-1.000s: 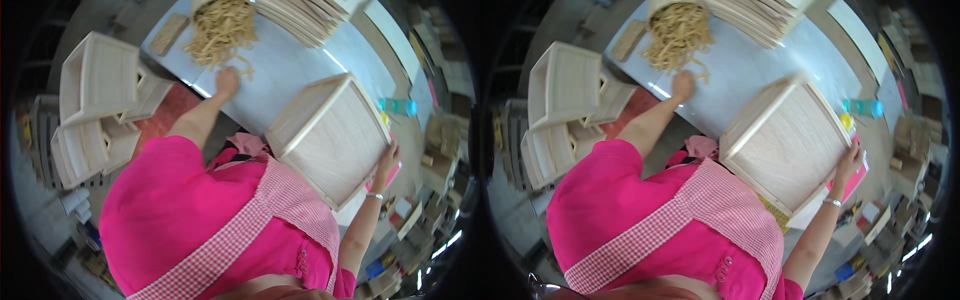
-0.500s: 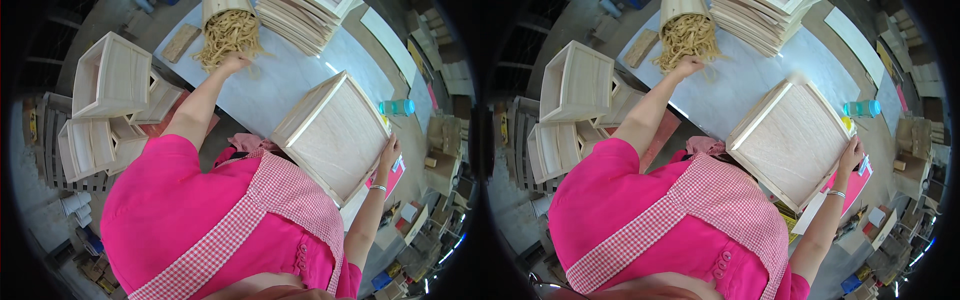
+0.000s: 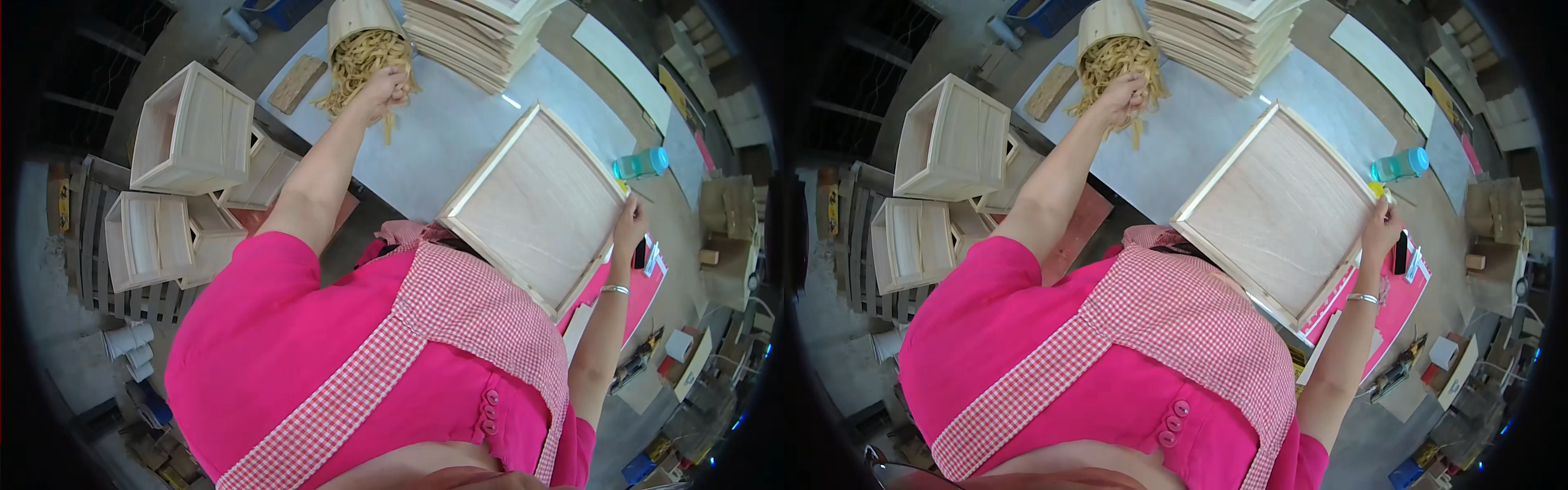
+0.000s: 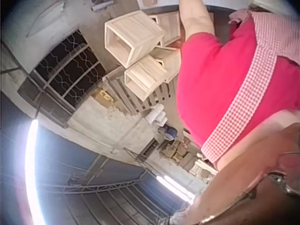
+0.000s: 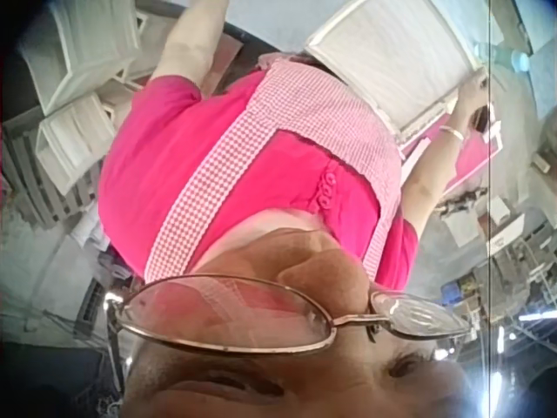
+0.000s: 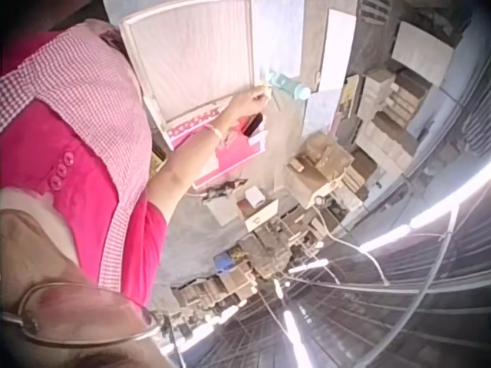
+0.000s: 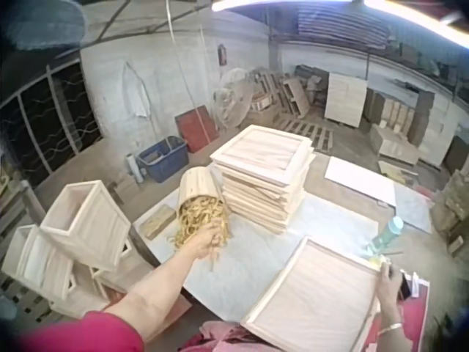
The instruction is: Assembling small wooden boxes by applying glue to the edges of wood slats and joining them into a square structure.
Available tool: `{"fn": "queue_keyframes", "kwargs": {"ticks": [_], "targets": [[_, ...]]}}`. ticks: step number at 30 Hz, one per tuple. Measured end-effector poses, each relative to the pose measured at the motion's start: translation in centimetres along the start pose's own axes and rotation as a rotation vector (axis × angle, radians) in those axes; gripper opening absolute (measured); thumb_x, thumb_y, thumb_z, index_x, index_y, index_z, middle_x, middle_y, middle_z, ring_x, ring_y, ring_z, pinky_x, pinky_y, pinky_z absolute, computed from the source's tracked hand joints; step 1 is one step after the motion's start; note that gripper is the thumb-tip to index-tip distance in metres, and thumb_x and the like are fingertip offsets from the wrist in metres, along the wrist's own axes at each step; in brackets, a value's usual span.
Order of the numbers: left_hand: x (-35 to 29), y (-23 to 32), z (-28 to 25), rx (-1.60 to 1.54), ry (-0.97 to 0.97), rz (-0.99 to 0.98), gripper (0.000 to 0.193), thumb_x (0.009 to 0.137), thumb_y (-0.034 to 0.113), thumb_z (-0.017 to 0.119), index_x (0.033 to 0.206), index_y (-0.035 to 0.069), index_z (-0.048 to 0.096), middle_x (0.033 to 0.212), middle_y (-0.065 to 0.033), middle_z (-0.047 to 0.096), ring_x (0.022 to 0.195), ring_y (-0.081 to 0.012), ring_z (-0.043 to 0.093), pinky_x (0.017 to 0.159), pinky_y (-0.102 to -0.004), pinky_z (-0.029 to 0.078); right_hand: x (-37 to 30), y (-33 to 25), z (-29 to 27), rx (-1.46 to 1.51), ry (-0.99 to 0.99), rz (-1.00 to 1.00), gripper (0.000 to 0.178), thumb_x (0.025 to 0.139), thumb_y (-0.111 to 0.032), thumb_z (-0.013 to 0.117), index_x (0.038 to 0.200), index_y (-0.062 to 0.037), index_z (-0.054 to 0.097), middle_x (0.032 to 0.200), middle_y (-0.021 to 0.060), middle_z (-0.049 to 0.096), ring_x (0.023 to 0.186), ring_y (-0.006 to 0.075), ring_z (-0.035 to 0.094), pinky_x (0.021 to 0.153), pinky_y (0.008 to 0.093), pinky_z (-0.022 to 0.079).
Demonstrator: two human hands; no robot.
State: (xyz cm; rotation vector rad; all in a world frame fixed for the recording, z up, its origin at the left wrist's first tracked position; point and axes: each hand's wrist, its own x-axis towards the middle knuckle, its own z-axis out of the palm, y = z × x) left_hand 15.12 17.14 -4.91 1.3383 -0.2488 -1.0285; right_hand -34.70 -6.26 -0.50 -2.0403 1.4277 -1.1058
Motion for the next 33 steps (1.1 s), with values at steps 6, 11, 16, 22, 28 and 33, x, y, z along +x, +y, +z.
{"fn": "queue_keyframes", "kwargs": {"ticks": [6,11,16,22,28,33], "targets": [[-5.7,6.7,8.9,0.598,-0.305,0.339,0.016,0.097,0.024,0.051,0.095,0.008,0.053,0.068,-0.0003,0.052,0.058,-0.0089,0.048,0.057,-0.0252,0.043,-0.4,-6.0,-0.9,-0.295,-0.025,-0.209,0.044,0.086,-0.029,0.068,0.117,0.001,0.058,0.114,0.018,0.062,0.108,0.0288,0.058,0.092,0.0378,0.044],[-15.4,8.1,20.3,0.83,-0.911,0.469,0.018,0.097,0.026,0.05,0.099,0.008,0.053,0.065,0.0018,0.05,0.061,-0.0066,0.047,0.058,-0.0233,0.04,-3.8,-20.2,-0.9,0.34,-0.379,-0.452,0.061,0.074,-0.016,0.078,0.126,-0.0009,0.051,0.124,0.0172,0.056,0.119,0.0262,0.052,0.1,0.0376,0.039],[-16.2,8.1,20.6,0.797,-1.197,0.374,0.018,0.093,0.023,0.058,0.101,0.007,0.055,0.064,0.0002,0.05,0.058,-0.0069,0.046,0.053,-0.0251,0.037,-6.8,-20.8,-3.9,0.544,-0.839,0.094,0.033,0.077,-0.008,0.073,0.106,0.0007,0.061,0.101,0.0086,0.066,0.103,0.0187,0.059,0.097,0.0371,0.042],[-15.3,8.3,19.6,0.649,-1.445,-0.138,0.019,0.09,0.022,0.063,0.091,0.004,0.059,0.062,0.0038,0.046,0.057,-0.0059,0.043,0.051,-0.0267,0.034,-7.7,-21.7,-5.1,0.455,-0.695,-0.644,0.013,0.078,0.001,0.067,0.09,-0.0023,0.064,0.079,0.0072,0.065,0.072,0.0217,0.063,0.083,0.0392,0.049],[-9.9,9.0,19.5,1.009,-1.614,0.323,0.031,0.089,0.028,0.065,0.074,0.003,0.053,0.061,0.0,0.046,0.057,-0.0093,0.043,0.057,-0.0271,0.035,-6.4,-18.6,-5.9,0.28,-0.773,-0.4,0.014,0.077,-0.005,0.068,0.089,-0.0029,0.061,0.079,0.008,0.061,0.088,0.0255,0.057,0.081,0.0398,0.046],[-1.7,8.8,17.4,1.261,-1.047,1.044,0.037,0.082,0.035,0.065,0.07,0.006,0.044,0.07,-0.0043,0.045,0.072,-0.0266,0.048,0.088,-0.0444,0.035,2.3,-5.8,-7.8,-0.182,-0.519,-0.317,0.027,0.085,-0.017,0.064,0.067,-0.0019,0.051,0.063,0.0093,0.046,0.064,0.0247,0.043,0.078,0.0373,0.038]]}}
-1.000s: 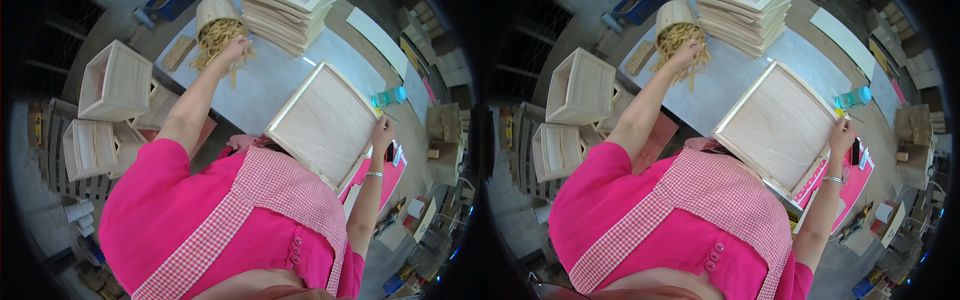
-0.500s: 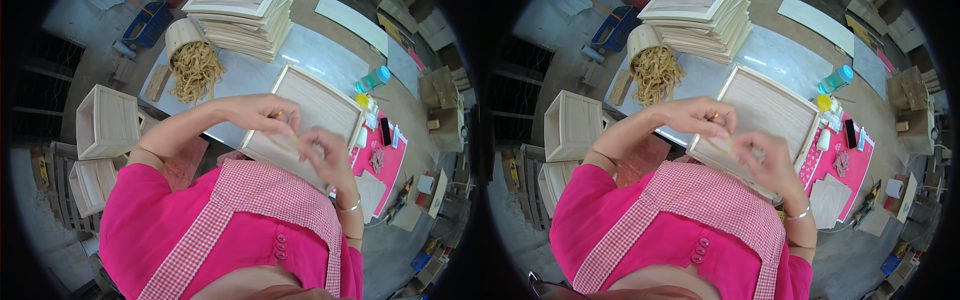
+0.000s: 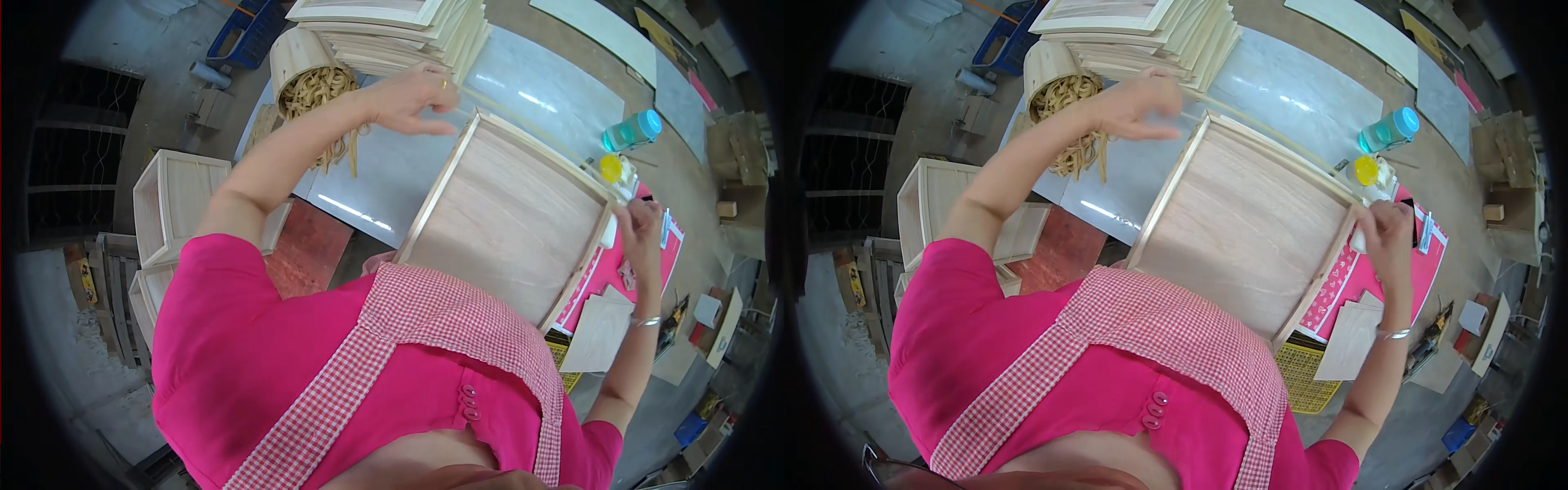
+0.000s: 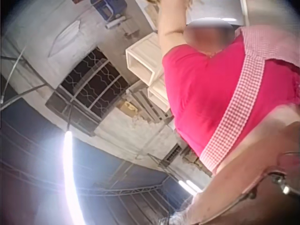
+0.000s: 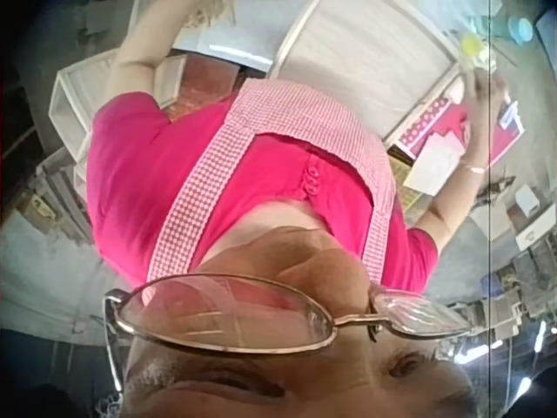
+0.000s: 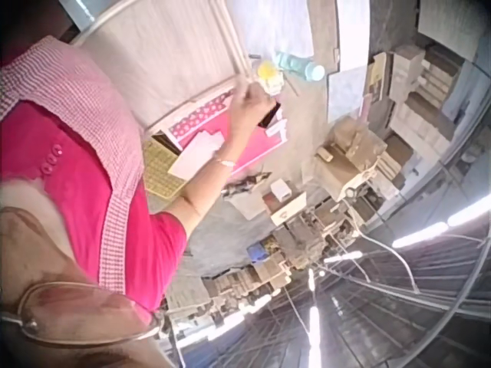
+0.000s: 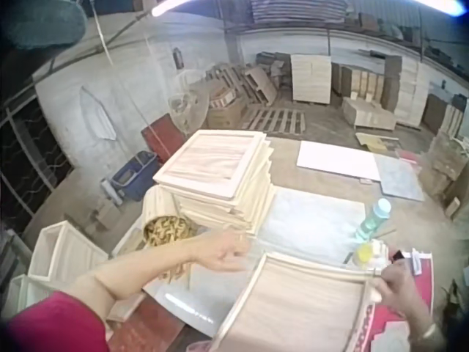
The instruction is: Assembling small wooden boxes by applying glue to the edges of wood slats and joining them into a square structure.
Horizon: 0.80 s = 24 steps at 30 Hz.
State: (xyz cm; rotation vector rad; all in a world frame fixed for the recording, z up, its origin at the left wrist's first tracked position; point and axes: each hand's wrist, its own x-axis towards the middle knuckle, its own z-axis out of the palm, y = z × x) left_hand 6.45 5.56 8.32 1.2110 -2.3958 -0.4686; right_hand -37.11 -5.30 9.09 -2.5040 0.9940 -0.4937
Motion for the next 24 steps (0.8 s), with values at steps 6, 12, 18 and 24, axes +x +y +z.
{"fn": "queue_keyframes", "kwargs": {"ticks": [6,12,18,24], "targets": [[0.7,-2.5,2.8,0.054,-0.04,-0.072,0.022,0.081,0.021,0.058,0.071,0.008,0.043,0.074,-0.0052,0.045,0.076,-0.0251,0.048,0.099,-0.0459,0.032,-0.8,4.2,1.9,-0.006,0.066,-0.01,0.042,0.091,-0.021,0.06,0.062,-0.0018,0.036,0.059,0.0088,0.032,0.058,0.0242,0.038,0.082,0.0387,0.037],[-1.1,0.1,3.3,0.015,0.006,-0.069,0.016,0.079,0.015,0.056,0.072,0.007,0.045,0.079,-0.0066,0.048,0.082,-0.0251,0.051,0.104,-0.0504,0.03,-3.6,1.1,2.6,0.012,0.044,-0.031,0.036,0.088,-0.017,0.059,0.063,-0.0022,0.038,0.06,0.0094,0.038,0.064,0.0265,0.044,0.086,0.0409,0.036],[-7.0,6.0,3.0,-0.049,-0.169,-0.14,0.027,0.072,0.021,0.063,0.094,0.007,0.054,0.108,-0.0139,0.053,0.121,-0.0301,0.046,0.111,-0.0533,0.024,-11.2,-1.9,1.5,0.107,-0.141,0.024,0.031,0.08,-0.025,0.065,0.07,-0.0029,0.046,0.079,0.0151,0.05,0.091,0.0329,0.05,0.097,0.0459,0.03],[-10.2,13.4,3.5,-0.16,-0.256,-0.347,0.048,0.066,0.025,0.074,0.104,0.005,0.053,0.113,-0.0133,0.052,0.133,-0.0299,0.037,0.112,-0.0551,0.023,-13.7,-7.7,-0.2,0.042,-0.413,0.01,0.05,0.061,-0.031,0.079,0.092,-0.0038,0.051,0.098,0.0135,0.053,0.107,0.0347,0.049,0.091,0.048,0.034]]}}
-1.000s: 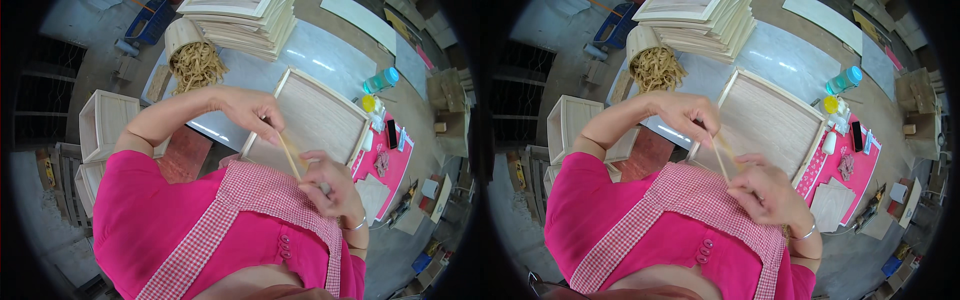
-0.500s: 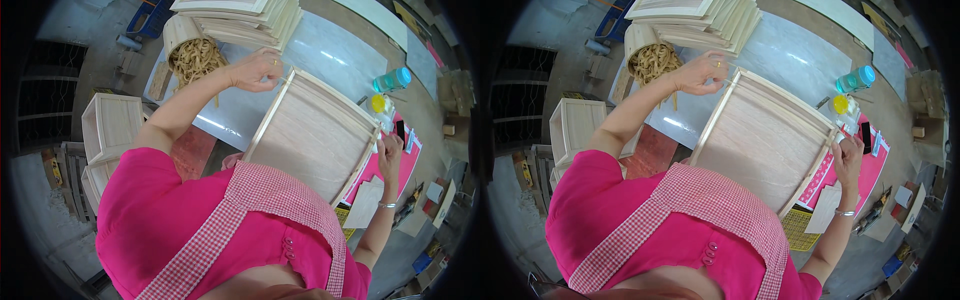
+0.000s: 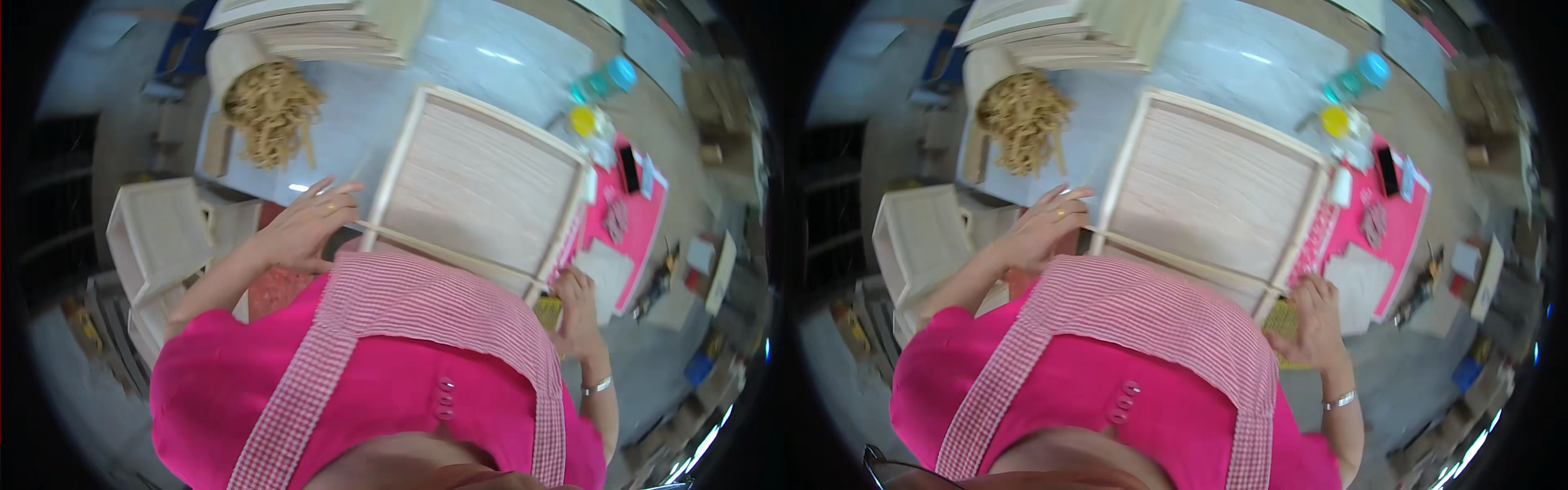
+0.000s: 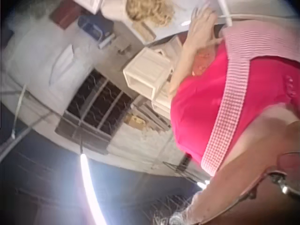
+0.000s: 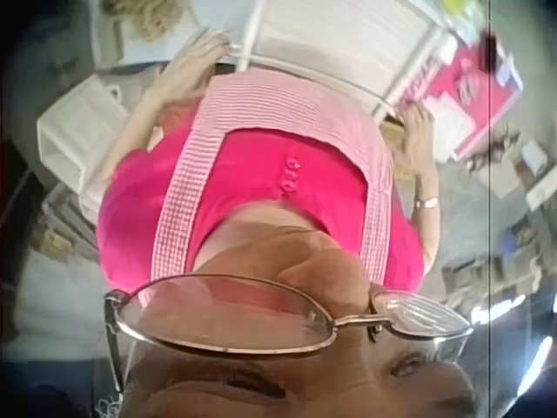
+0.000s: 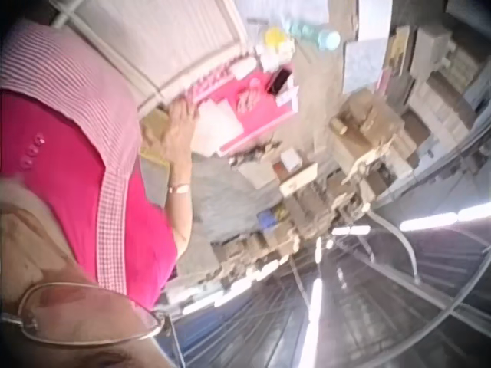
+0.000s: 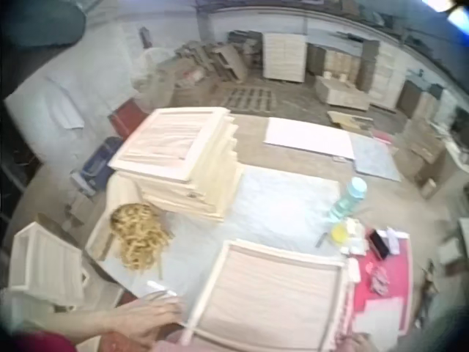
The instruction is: Assembling small wooden boxes by applying glue to the edges of wood slats and joining them into a square structure.
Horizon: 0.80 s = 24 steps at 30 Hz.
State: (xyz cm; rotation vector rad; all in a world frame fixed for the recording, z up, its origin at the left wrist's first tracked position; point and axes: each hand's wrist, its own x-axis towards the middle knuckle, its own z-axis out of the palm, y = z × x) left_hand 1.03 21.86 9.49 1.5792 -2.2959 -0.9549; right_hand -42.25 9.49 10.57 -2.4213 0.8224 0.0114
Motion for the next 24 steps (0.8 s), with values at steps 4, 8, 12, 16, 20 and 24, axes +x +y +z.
{"fn": "queue_keyframes", "kwargs": {"ticks": [4,8,12,16,20,24], "targets": [[-0.1,-0.9,2.0,0.063,0.061,-0.034,0.046,0.068,0.021,0.075,0.105,0.005,0.054,0.113,-0.0115,0.053,0.133,-0.0296,0.037,0.112,-0.055,0.023,0.2,0.3,2.4,-0.02,0.055,0.003,0.063,0.055,-0.035,0.084,0.098,-0.0048,0.05,0.101,0.0125,0.054,0.112,0.0351,0.049,0.09,0.048,0.035],[0.0,-1.5,2.6,0.141,0.122,0.004,0.039,0.07,0.015,0.074,0.103,0.005,0.055,0.112,-0.0099,0.054,0.131,-0.0297,0.041,0.111,-0.0548,0.026,-0.4,0.3,3.6,-0.021,0.124,0.045,0.058,0.058,-0.034,0.083,0.097,-0.0055,0.05,0.101,0.0116,0.055,0.113,0.0346,0.049,0.09,0.0471,0.036],[-0.7,-0.7,3.8,0.189,0.227,0.051,0.031,0.07,0.011,0.074,0.095,0.004,0.057,0.106,-0.0089,0.057,0.125,-0.0293,0.047,0.109,-0.0556,0.03,-1.1,0.6,4.4,-0.039,0.185,-0.063,0.043,0.066,-0.027,0.078,0.09,-0.0057,0.05,0.099,0.0107,0.056,0.112,0.0328,0.051,0.093,0.0479,0.037],[-1.6,-1.3,5.0,0.285,0.325,0.152,0.022,0.069,0.009,0.073,0.086,0.003,0.059,0.098,-0.0083,0.06,0.116,-0.0282,0.055,0.107,-0.057,0.033,-2.0,-0.2,6.3,-0.083,0.302,-0.128,0.028,0.07,-0.02,0.074,0.079,-0.0061,0.051,0.092,0.0074,0.057,0.109,0.03,0.054,0.096,0.0491,0.038],[-1.8,-1.7,6.3,0.391,0.413,0.233,0.018,0.07,0.009,0.074,0.081,0.003,0.061,0.093,-0.0078,0.062,0.11,-0.0266,0.06,0.105,-0.0584,0.034,-2.7,-0.5,8.0,-0.146,0.383,-0.16,0.023,0.071,-0.015,0.072,0.071,-0.0055,0.051,0.086,0.0073,0.058,0.106,0.0299,0.057,0.099,0.0506,0.038],[-1.6,-1.2,6.9,0.465,0.478,0.259,0.019,0.071,0.01,0.075,0.085,0.002,0.064,0.093,-0.0074,0.064,0.106,-0.0254,0.061,0.104,-0.0579,0.034,-3.1,-0.6,9.1,-0.169,0.473,-0.152,0.02,0.07,-0.01,0.072,0.069,-0.0045,0.052,0.087,0.009,0.06,0.107,0.0317,0.057,0.1,0.0522,0.039]]}}
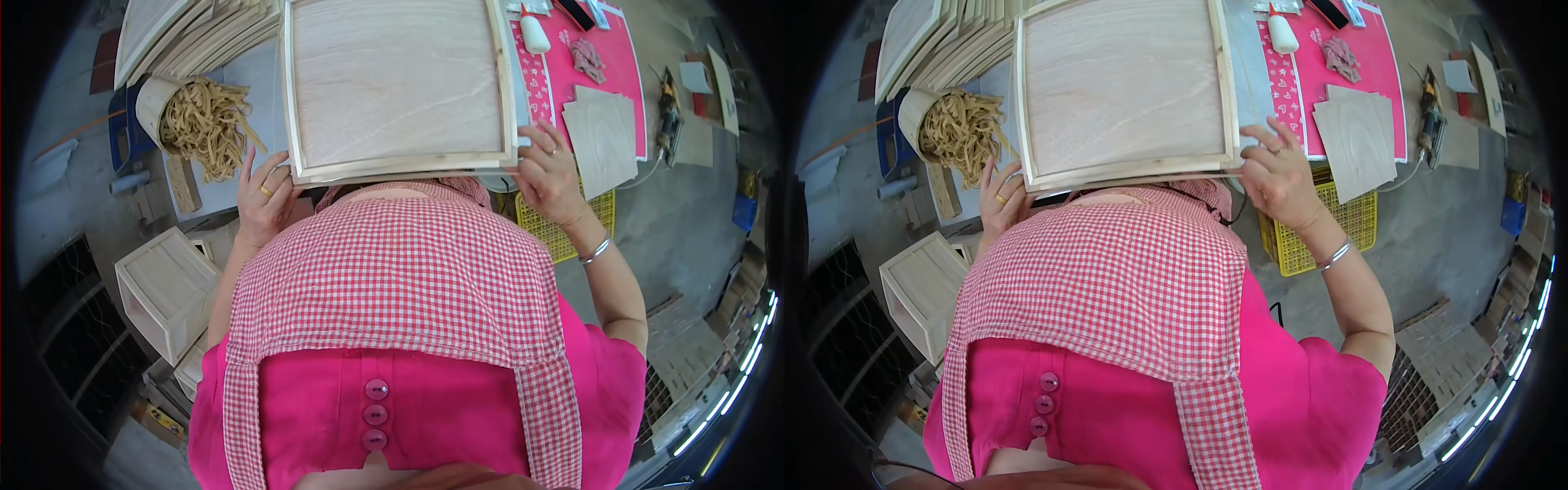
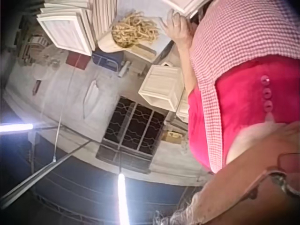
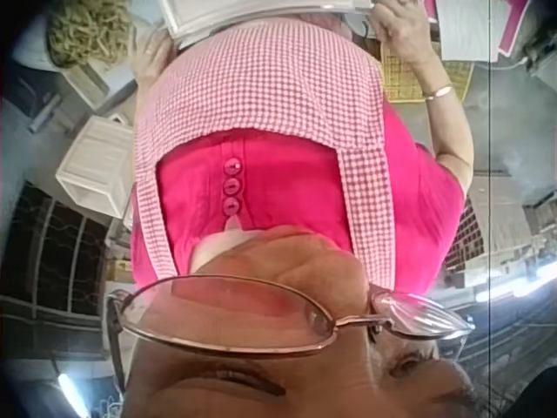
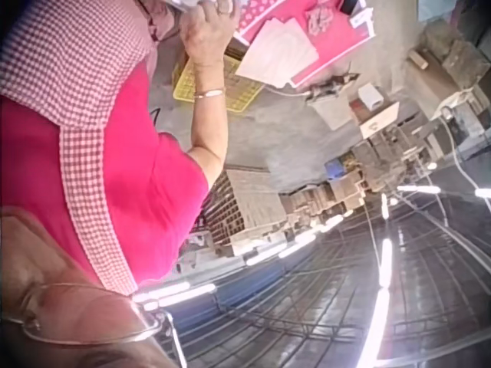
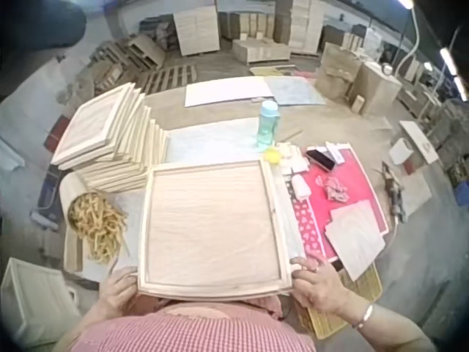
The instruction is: Assembling small wooden boxes by applying glue to the edges of wood slats and joining them into a square structure.
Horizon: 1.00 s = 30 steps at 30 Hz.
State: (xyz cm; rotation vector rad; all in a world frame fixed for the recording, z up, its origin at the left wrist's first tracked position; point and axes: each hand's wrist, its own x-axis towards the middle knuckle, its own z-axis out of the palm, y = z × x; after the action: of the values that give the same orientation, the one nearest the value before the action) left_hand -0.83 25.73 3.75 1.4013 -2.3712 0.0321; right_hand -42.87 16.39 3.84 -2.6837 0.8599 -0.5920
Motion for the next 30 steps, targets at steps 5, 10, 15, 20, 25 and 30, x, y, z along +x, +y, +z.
{"fn": "queue_keyframes", "kwargs": {"ticks": [5,10,15,20,25,30], "targets": [[0.3,0.1,0.9,0.051,0.067,-0.008,0.025,0.074,0.013,0.075,0.095,0.002,0.067,0.099,-0.0077,0.067,0.107,-0.0245,0.062,0.103,-0.0555,0.035,-0.1,-0.2,0.3,-0.063,0.067,0.037,0.018,0.071,-0.008,0.071,0.07,-0.0038,0.053,0.092,0.0104,0.062,0.114,0.0318,0.056,0.102,0.0526,0.037],[0.5,-0.4,0.8,0.056,0.087,0.024,0.032,0.074,0.013,0.075,0.102,0.0,0.067,0.107,-0.0095,0.066,0.111,-0.0255,0.061,0.103,-0.0529,0.036,-0.1,-0.6,0.4,-0.142,0.11,0.064,0.018,0.073,-0.009,0.072,0.078,-0.0033,0.056,0.101,0.0118,0.063,0.119,0.0317,0.054,0.106,0.0514,0.034],[0.3,-0.5,1.5,-0.063,0.112,-0.04,0.039,0.075,0.013,0.076,0.11,-0.001,0.065,0.112,-0.0136,0.065,0.114,-0.0298,0.059,0.103,-0.0492,0.038,0.1,-2.3,1.4,-0.22,0.18,0.163,0.02,0.077,-0.011,0.072,0.087,-0.0018,0.057,0.104,0.0118,0.064,0.118,0.03,0.056,0.104,0.0472,0.037],[0.7,-1.7,-0.2,-0.334,0.171,-0.157,0.04,0.08,0.008,0.07,0.118,-0.001,0.061,0.119,-0.0167,0.062,0.115,-0.0316,0.058,0.102,-0.0437,0.039,0.0,-6.7,4.8,0.209,0.623,0.847,0.021,0.087,-0.015,0.066,0.094,0.0012,0.055,0.099,0.0121,0.065,0.098,0.0226,0.064,0.081,0.0344,0.051],[10.4,-8.6,0.4,-0.311,0.258,-0.247,0.039,0.09,0.021,0.06,0.126,0.004,0.056,0.131,-0.0195,0.053,0.122,-0.0326,0.051,0.103,-0.0378,0.039,2.4,-10.5,7.7,0.916,0.834,1.205,0.029,0.095,-0.026,0.056,0.096,0.0023,0.05,0.082,0.0112,0.064,0.061,0.0145,0.064,0.054,0.0254,0.051],[18.2,-14.4,4.5,-0.746,-0.146,-0.591,0.043,0.089,0.034,0.062,0.116,0.001,0.063,0.1,-0.0087,0.066,0.086,-0.0158,0.059,0.074,-0.0287,0.045,7.4,-11.9,9.0,0.949,0.786,1.297,0.034,0.099,-0.032,0.048,0.095,0.0025,0.049,0.074,0.0087,0.059,0.057,0.0141,0.06,0.052,0.0266,0.051]]}}
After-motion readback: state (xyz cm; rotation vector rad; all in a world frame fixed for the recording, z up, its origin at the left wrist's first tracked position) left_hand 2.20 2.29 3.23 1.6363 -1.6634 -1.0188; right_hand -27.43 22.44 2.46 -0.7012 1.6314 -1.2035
